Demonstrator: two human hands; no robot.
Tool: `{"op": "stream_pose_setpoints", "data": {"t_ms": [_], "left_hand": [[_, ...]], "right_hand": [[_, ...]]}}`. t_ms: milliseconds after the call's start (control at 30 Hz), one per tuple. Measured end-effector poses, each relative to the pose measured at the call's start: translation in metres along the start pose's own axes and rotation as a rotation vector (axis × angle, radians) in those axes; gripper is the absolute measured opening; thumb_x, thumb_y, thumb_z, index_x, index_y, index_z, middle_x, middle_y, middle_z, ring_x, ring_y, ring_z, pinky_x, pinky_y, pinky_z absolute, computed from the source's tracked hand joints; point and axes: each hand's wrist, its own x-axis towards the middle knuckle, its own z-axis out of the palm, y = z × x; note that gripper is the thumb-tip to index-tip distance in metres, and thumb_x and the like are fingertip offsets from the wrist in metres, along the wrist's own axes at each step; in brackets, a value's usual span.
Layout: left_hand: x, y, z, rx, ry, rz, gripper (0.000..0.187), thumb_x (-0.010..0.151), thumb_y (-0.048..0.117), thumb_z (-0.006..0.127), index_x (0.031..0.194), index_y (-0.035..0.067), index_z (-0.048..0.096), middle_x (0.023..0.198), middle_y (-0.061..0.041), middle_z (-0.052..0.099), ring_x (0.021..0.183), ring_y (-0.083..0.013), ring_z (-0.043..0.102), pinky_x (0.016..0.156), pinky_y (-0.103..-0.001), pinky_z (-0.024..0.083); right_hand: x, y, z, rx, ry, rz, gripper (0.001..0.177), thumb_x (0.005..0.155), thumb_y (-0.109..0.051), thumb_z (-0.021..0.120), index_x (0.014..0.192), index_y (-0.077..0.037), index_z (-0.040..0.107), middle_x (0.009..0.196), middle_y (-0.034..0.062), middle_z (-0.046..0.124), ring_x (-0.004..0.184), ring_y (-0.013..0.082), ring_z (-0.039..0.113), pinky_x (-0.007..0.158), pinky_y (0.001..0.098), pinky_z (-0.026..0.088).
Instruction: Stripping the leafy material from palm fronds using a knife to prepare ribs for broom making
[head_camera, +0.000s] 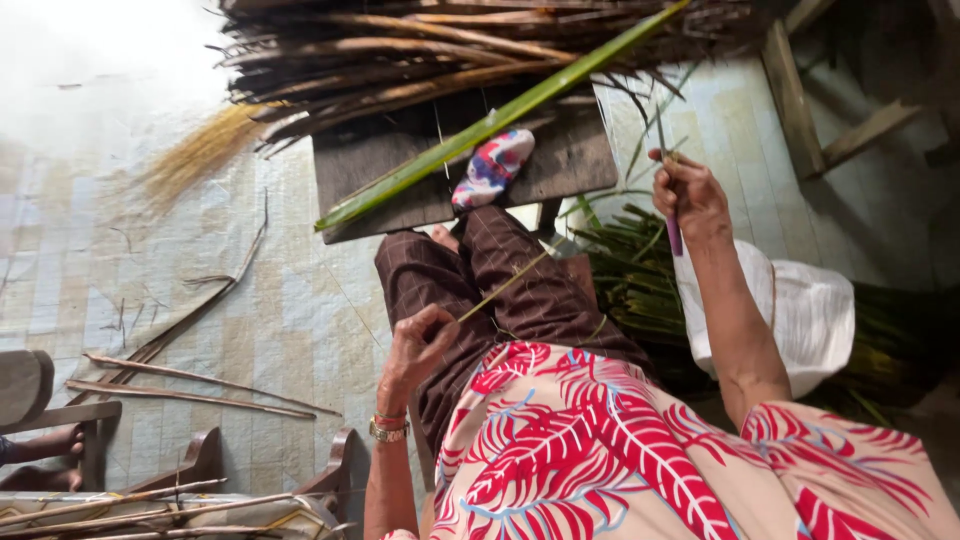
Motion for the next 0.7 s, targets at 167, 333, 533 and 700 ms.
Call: {"op": "stream_pose_setpoints", "data": {"t_ms": [167,333,533,700], "left_hand": [[0.003,0.01,0.005,-0.034,0.007,0.013,0.005,0.087,0.015,0.072,0.083,0.012,0.073,0.06,-0.004,0.059,0.059,-0.0106,0.05,0.053,-0.028,0.043],[-0.004,-0.016,-0.018,-0.079,0.052,-0.041,0.005,0.087,0.013,0.071,0.082,0.012,0.073,0.061,-0.001,0.059,0.06,-0.0108,0.052,0.054,-0.026,0.042],[0.012,-0.051,-0.007,-0.075,0.173,-0.039,0.008,0.09,0.018,0.073,0.086,0.011,0.074,0.063,-0.007,0.064,0.06,-0.0132,0.054,0.054,-0.029,0.044],[0.042,-0.077,0.02,-0.097,0.232,-0.1,0.012,0.095,0.016,0.066,0.09,0.007,0.072,0.064,-0.004,0.06,0.064,-0.0127,0.052,0.057,-0.028,0.042]], "right_hand": [[0.011,0.001,-0.018,0.031,0.009,-0.049,0.022,0.101,-0.02,0.063,0.121,-0.015,0.071,0.074,0.0004,0.062,0.049,0.0116,0.051,0.04,0.0254,0.041],[0.019,-0.016,-0.072,0.073,0.131,-0.157,0.018,0.101,-0.023,0.064,0.117,-0.023,0.073,0.076,-0.006,0.066,0.054,0.0081,0.054,0.048,0.0229,0.042],[-0.01,0.019,-0.042,-0.144,0.395,-0.079,0.025,0.085,-0.008,0.07,0.102,-0.026,0.07,0.067,-0.0032,0.064,0.05,0.0077,0.061,0.041,0.0205,0.048],[-0.044,0.097,-0.002,0.009,0.367,0.11,0.012,0.083,0.004,0.064,0.086,-0.008,0.064,0.064,0.0097,0.065,0.048,0.0165,0.06,0.041,0.0235,0.044]]}}
